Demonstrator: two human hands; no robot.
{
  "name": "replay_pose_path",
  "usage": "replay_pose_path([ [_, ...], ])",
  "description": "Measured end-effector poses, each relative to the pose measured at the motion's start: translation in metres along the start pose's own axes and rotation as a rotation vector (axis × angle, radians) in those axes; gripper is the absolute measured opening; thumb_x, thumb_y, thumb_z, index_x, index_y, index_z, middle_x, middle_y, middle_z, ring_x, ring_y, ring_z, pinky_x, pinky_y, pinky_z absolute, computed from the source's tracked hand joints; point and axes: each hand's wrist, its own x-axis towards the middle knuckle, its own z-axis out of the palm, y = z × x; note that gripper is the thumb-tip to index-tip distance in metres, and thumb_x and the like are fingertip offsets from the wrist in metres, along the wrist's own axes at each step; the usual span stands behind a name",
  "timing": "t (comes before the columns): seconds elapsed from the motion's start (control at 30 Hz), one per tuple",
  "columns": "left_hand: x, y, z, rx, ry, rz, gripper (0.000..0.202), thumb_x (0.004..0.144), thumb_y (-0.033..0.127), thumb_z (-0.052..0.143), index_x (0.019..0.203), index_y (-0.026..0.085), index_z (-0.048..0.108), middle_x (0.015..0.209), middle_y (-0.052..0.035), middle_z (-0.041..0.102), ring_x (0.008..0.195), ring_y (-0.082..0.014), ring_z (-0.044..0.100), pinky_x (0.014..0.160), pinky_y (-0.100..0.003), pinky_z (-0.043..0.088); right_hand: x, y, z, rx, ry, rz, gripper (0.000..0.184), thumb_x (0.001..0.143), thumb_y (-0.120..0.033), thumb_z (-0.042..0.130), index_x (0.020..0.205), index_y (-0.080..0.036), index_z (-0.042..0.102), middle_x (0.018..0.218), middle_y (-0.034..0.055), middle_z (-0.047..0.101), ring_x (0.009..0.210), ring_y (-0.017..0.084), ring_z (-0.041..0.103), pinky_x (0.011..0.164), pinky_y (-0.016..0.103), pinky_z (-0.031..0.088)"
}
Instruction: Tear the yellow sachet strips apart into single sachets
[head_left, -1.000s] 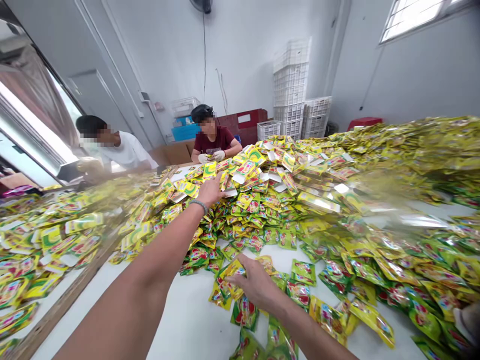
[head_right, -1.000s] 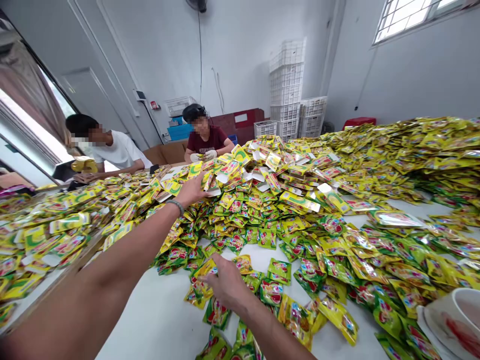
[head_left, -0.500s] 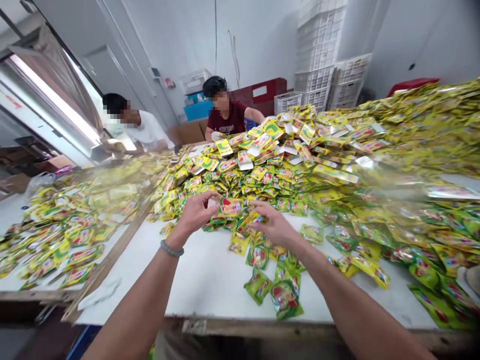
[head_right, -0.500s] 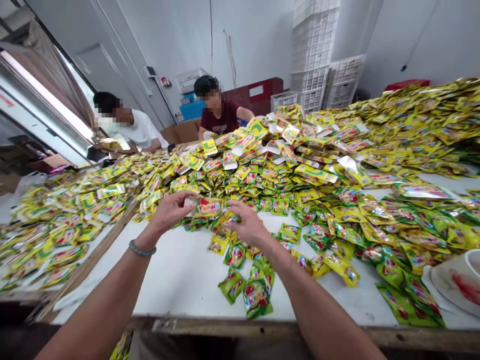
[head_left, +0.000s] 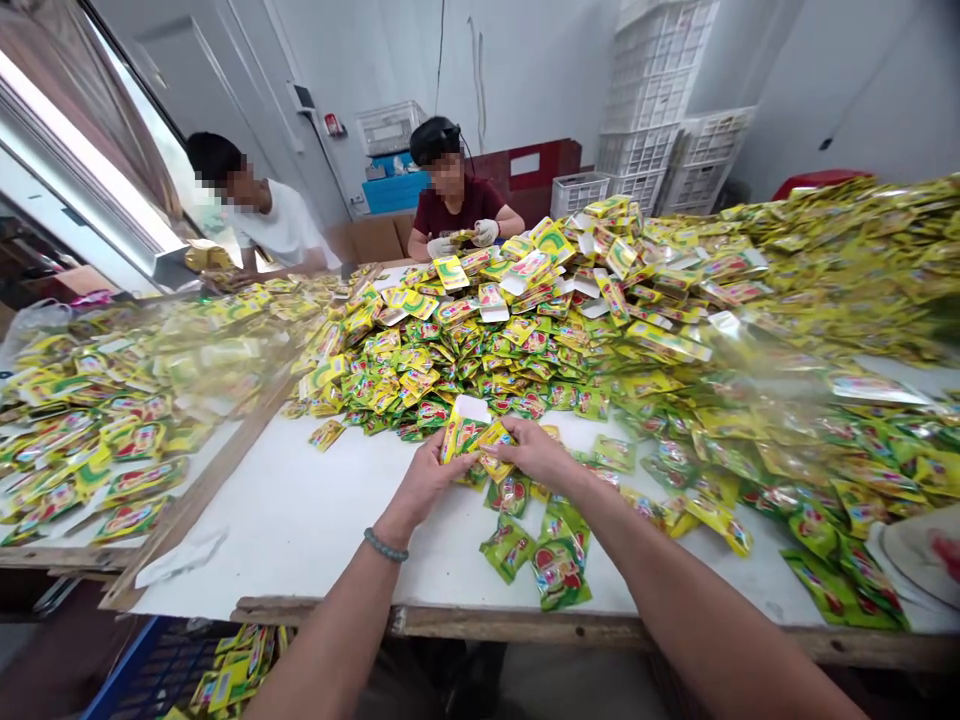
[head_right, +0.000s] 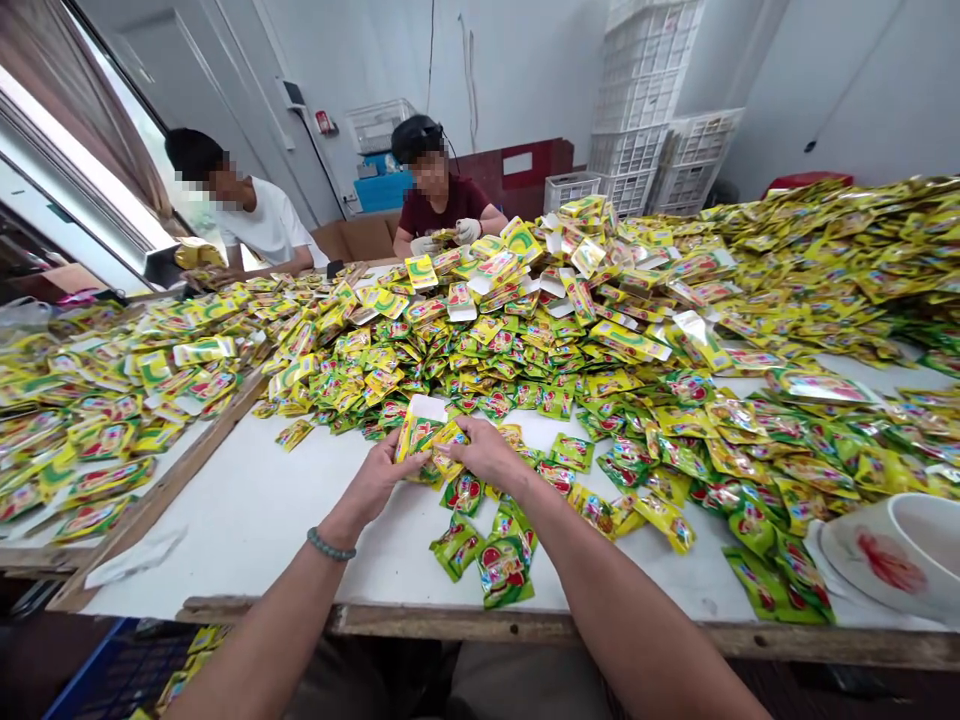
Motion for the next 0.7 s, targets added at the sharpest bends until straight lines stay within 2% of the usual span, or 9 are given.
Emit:
replay_pose_path([
  [0.1, 0.001, -0.002, 0.0, 0.089, -0.001, 0.01, 0.053, 0.069, 0.038, 0.079, 0.114, 0.016, 0.06, 0.11, -0.0083, 0.069, 0.096, -0.0232, 0.065, 0.086, -0.035, 0.051, 0.001, -0.005, -0.007, -0.008, 0.081, -0.082, 0.025, 0.072, -0.04, 0.068, 0.081, -0.018, 0.063, 0.075, -0.0004, 0.066, 0.069, 0.016, 0.058, 0.064, 0.027, 0.046],
  [0.2, 0.0, -0.002, -0.003, 0.217, -0.056, 0.026, 0.047, 0.075, 0.041, 0.074, 0.113, 0.016, 0.063, 0.111, -0.0085, 0.069, 0.099, -0.0246, 0.063, 0.087, -0.035, 0.05, 0.003, -0.01, -0.016, -0.036, 0.32, -0.17, 0.026, 0.076, -0.044, 0.064, 0.08, -0.018, 0.06, 0.074, -0.0005, 0.062, 0.069, 0.015, 0.054, 0.064, 0.027, 0.043],
  [0.27, -0.001, -0.002, -0.003, 0.264, -0.111, 0.022, 0.046, 0.077, 0.042, 0.071, 0.114, 0.016, 0.064, 0.113, -0.0084, 0.068, 0.1, -0.0248, 0.063, 0.087, -0.034, 0.05, 0.003, -0.012, -0.022, -0.146, 0.407, -0.211, 0.026, 0.077, -0.044, 0.061, 0.077, -0.019, 0.057, 0.073, -0.0008, 0.059, 0.07, 0.015, 0.051, 0.065, 0.027, 0.041],
  [0.4, -0.005, -0.001, 0.0, 0.153, -0.131, -0.051, 0.05, 0.08, 0.046, 0.067, 0.12, 0.017, 0.061, 0.108, -0.0079, 0.069, 0.089, -0.0227, 0.066, 0.078, -0.034, 0.053, 0.001, -0.013, -0.029, -0.432, 0.301, -0.181, 0.026, 0.08, -0.043, 0.058, 0.071, -0.019, 0.054, 0.067, -0.0017, 0.055, 0.065, 0.015, 0.047, 0.063, 0.027, 0.037],
  [0.47, -0.006, -0.001, 0.003, 0.136, -0.143, -0.083, 0.05, 0.079, 0.046, 0.068, 0.119, 0.017, 0.062, 0.105, -0.0081, 0.07, 0.084, -0.022, 0.066, 0.074, -0.033, 0.053, 0.0, -0.013, -0.032, -0.509, 0.235, -0.15, 0.021, 0.081, -0.039, 0.058, 0.077, -0.019, 0.059, 0.073, 0.0004, 0.06, 0.069, 0.017, 0.051, 0.067, 0.028, 0.039],
  [0.53, -0.006, -0.002, 0.005, 0.172, -0.157, -0.075, 0.047, 0.079, 0.043, 0.069, 0.117, 0.016, 0.064, 0.107, -0.0083, 0.07, 0.088, -0.0218, 0.066, 0.078, -0.033, 0.052, -0.001, -0.014, -0.033, -0.555, 0.2, -0.148, 0.015, 0.081, -0.033, 0.06, 0.083, -0.019, 0.063, 0.082, 0.0034, 0.066, 0.078, 0.019, 0.056, 0.073, 0.03, 0.041],
  [0.63, -0.007, -0.001, 0.007, 0.214, -0.17, -0.05, 0.046, 0.077, 0.039, 0.073, 0.117, 0.017, 0.065, 0.114, -0.0082, 0.069, 0.097, -0.0224, 0.065, 0.084, -0.031, 0.051, 0.0, -0.014, -0.032, -0.554, 0.228, -0.206, 0.011, 0.079, -0.029, 0.064, 0.085, -0.02, 0.066, 0.091, 0.0049, 0.068, 0.086, 0.02, 0.059, 0.079, 0.03, 0.041],
  [0.7, -0.007, 0.001, 0.009, 0.199, -0.174, -0.054, 0.049, 0.075, 0.037, 0.075, 0.118, 0.018, 0.064, 0.116, -0.0081, 0.068, 0.099, -0.0228, 0.065, 0.084, -0.031, 0.051, 0.001, -0.015, -0.031, -0.498, 0.286, -0.247, 0.015, 0.077, -0.031, 0.067, 0.086, -0.019, 0.066, 0.09, 0.004, 0.068, 0.084, 0.018, 0.058, 0.078, 0.029, 0.041],
])
